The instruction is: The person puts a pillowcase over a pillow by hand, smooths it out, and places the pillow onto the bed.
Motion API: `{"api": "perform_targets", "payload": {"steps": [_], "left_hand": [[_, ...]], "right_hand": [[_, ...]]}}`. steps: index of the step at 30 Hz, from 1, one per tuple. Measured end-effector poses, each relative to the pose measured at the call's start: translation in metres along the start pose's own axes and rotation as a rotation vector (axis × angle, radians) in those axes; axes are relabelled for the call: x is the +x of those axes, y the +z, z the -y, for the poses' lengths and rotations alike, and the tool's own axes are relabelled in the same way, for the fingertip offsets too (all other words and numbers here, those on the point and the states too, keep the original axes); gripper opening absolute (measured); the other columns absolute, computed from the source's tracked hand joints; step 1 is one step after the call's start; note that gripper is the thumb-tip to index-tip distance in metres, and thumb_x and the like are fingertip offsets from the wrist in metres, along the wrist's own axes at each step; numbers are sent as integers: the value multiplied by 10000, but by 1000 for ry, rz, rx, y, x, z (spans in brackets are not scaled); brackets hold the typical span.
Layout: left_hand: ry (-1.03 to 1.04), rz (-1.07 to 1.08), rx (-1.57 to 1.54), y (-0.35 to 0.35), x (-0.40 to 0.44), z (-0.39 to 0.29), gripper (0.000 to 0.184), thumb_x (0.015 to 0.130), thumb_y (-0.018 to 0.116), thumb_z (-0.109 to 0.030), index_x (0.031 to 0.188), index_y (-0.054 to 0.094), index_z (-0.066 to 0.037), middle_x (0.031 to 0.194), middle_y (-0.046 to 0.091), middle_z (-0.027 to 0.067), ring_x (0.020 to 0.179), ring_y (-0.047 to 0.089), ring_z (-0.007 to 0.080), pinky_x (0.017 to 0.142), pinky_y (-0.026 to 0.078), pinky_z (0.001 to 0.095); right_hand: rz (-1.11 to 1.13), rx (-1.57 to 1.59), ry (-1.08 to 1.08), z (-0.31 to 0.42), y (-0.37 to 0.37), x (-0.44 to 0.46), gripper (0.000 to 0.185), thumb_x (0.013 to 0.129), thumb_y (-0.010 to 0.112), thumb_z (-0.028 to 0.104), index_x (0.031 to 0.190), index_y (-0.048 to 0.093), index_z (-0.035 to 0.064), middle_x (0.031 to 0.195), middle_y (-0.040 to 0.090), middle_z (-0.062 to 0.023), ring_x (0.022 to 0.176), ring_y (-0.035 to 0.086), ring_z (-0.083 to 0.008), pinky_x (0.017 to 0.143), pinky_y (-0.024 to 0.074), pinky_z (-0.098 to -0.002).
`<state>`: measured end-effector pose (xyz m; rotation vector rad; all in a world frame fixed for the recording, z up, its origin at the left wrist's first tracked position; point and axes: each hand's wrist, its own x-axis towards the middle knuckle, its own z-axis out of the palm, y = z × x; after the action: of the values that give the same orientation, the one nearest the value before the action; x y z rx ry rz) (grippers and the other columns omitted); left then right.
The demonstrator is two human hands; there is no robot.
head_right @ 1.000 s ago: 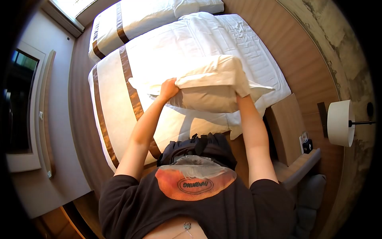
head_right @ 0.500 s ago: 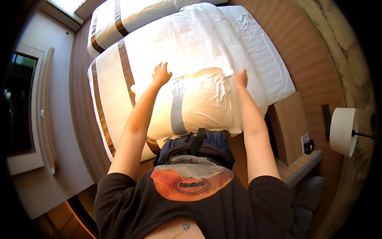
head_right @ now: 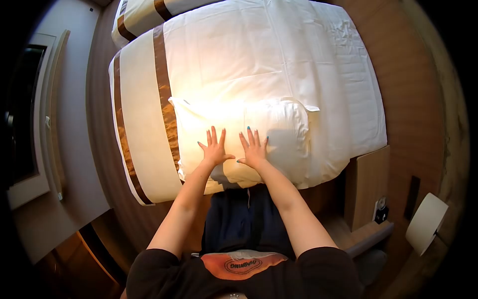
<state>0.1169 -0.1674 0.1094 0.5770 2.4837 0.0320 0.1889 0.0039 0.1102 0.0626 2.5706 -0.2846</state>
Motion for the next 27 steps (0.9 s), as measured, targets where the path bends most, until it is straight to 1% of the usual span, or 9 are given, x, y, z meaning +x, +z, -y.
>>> {"api": "perform_targets", "payload": {"steps": [2, 6, 12, 15, 16, 20, 23, 24, 27], "left_hand": [[28, -9, 26, 26, 15, -1, 1264, 506, 712, -712, 1488, 64, -250, 1526, -79, 196, 1400, -27, 408, 889, 141, 805], [23, 101, 13, 61, 30, 1, 1237, 519, 708, -704, 1487, 114, -214, 1521, -88, 214, 1399, -28, 415, 895, 55, 809], [-59, 60, 54, 133, 76, 2, 1219, 490, 716, -695, 1479, 175, -231, 1531, -50, 197, 1407, -51, 387, 990, 3, 737], [-65, 71, 32, 148, 107, 4, 1209, 497, 712, -690, 1474, 200, -195, 1526, -62, 209, 1406, -61, 388, 1012, -10, 712], [-64, 181, -31, 142, 119, 4, 1234, 538, 697, -692, 1475, 156, -100, 1511, -92, 247, 1393, -93, 424, 1005, -61, 703], [25, 45, -1, 133, 118, 10, 1217, 550, 704, -686, 1459, 189, -63, 1510, -40, 257, 1391, -53, 444, 1012, -34, 698], [154, -108, -188, 104, 85, 19, 1186, 548, 728, -658, 1450, 221, -78, 1510, 4, 254, 1391, 8, 446, 1023, -18, 686], [175, -120, -184, 87, 71, 20, 1100, 603, 725, -625, 1444, 246, -102, 1511, 33, 248, 1388, 69, 434, 1052, 19, 649], [237, -477, 221, 90, 43, 45, 1005, 670, 694, -606, 1441, 264, -125, 1509, 64, 242, 1384, 107, 421, 1070, 67, 615]], "right_hand": [[96, -80, 4, 6, 10, 20, 1113, 638, 667, 667, 1485, 79, 249, 1545, -27, -114, 1412, -41, -348, 1024, 82, -702], [142, 16, -100, -18, 63, 43, 1071, 640, 602, 724, 1480, 158, 228, 1548, -37, -100, 1414, -66, -340, 1051, -14, -664], [56, 164, -116, -33, 132, 82, 928, 697, 616, 619, 1451, 276, 199, 1546, 46, -108, 1419, -36, -326, 1098, 14, -580], [-17, 195, -149, -42, 147, 102, 853, 732, 611, 546, 1442, 297, 194, 1542, 81, -113, 1420, -11, -328, 1105, 19, -561], [-45, 222, -155, -43, 147, 107, 819, 746, 611, 494, 1439, 302, 187, 1541, 89, -116, 1419, 7, -330, 1104, 28, -561], [-116, 159, -168, -39, 132, 101, 817, 757, 625, 444, 1448, 273, 185, 1535, 113, -116, 1413, 71, -332, 1108, 68, -551], [-114, 267, -228, -43, 84, 70, 793, 780, 620, 415, 1450, 261, 189, 1531, 123, -120, 1409, 103, -323, 1113, 82, -533], [-180, 266, -271, -48, 81, 60, 784, 785, 638, 400, 1441, 272, 174, 1524, 146, -119, 1408, 116, -306, 1120, 85, -522], [-469, 419, -221, -75, 89, 36, 832, 780, 660, 396, 1449, 228, 155, 1522, 144, -120, 1411, 105, -293, 1121, 90, -528]]}}
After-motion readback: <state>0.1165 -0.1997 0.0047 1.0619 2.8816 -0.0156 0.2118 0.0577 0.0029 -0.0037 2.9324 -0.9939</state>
